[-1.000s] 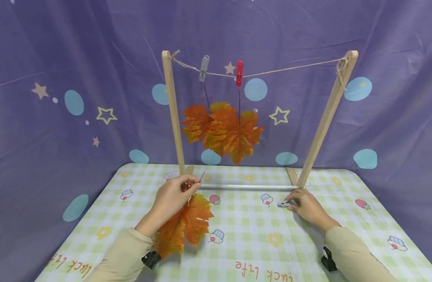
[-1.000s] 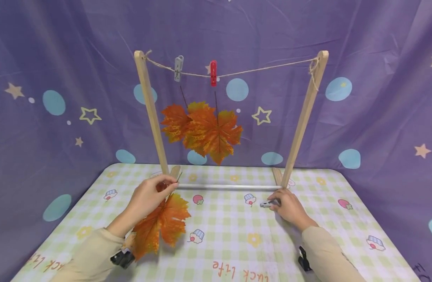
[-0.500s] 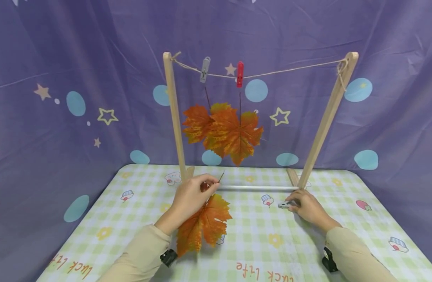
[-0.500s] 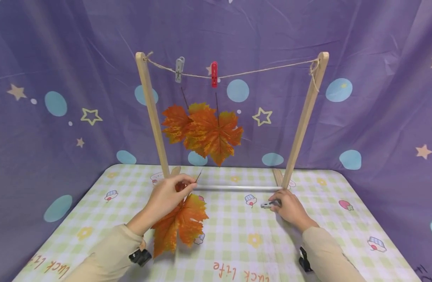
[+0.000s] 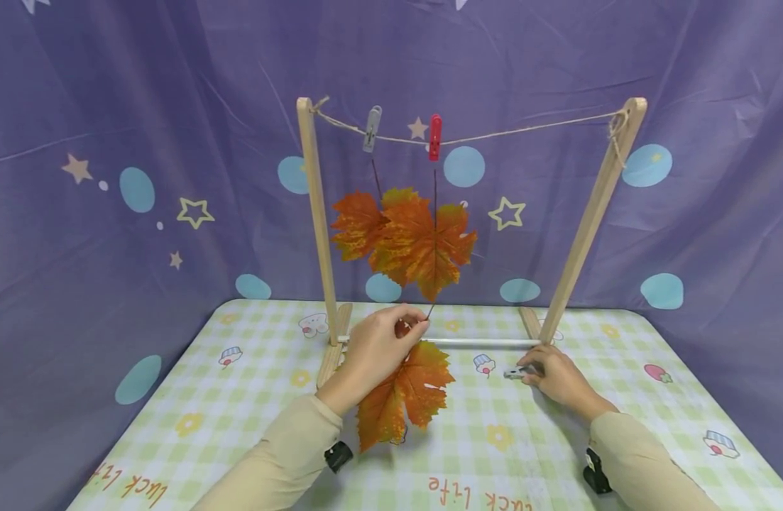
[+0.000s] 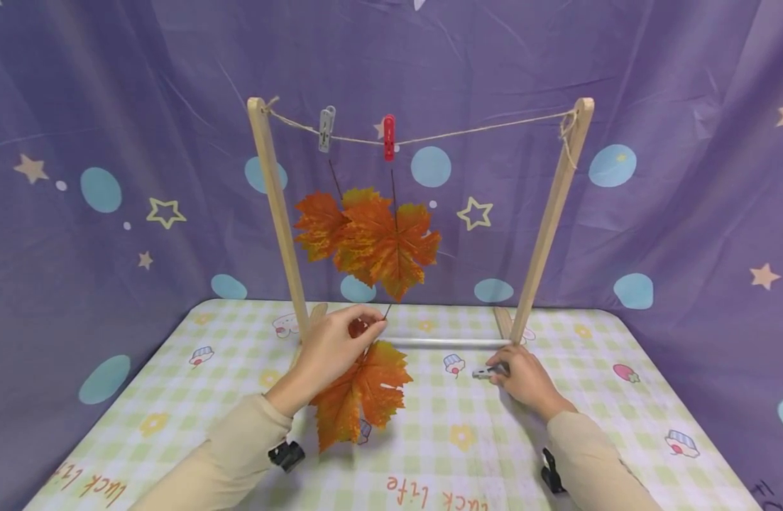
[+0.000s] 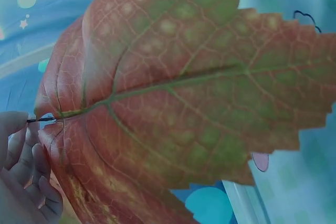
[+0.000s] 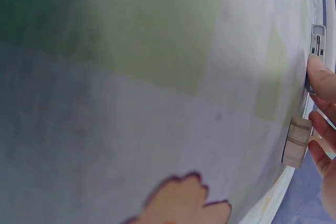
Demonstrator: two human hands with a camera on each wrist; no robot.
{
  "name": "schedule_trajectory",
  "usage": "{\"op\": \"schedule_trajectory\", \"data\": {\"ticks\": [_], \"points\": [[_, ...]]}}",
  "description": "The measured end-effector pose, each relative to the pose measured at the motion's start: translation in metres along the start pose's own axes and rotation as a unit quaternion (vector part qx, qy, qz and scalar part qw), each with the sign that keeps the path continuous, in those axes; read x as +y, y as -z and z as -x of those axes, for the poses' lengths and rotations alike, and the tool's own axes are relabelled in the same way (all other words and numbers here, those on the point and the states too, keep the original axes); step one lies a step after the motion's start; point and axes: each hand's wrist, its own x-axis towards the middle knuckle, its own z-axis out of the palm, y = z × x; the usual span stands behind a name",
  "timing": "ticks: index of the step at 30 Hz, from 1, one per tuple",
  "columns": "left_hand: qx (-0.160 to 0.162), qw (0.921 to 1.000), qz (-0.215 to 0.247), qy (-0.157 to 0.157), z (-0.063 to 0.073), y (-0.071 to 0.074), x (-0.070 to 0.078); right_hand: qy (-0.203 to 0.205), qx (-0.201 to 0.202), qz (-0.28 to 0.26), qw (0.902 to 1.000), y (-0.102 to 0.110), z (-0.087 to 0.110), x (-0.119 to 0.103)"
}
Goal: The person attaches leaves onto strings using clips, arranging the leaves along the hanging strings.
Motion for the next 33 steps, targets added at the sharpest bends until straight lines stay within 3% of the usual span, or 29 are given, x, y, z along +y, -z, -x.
{"op": "schedule_trajectory", "data": {"ticks": [17,33], "points": [[-0.005,0.9994,-0.001,-0.033,-0.022,-0.01,0.028,0.01,0.003,0.003,0.9999,-0.002,0.001,-0.001],[0.049,0.9961,0.009,-0.073,-0.05,-0.016,0.052,0.048,0.016,0.024,0.9984,0.0,0.0,0.001]]}}
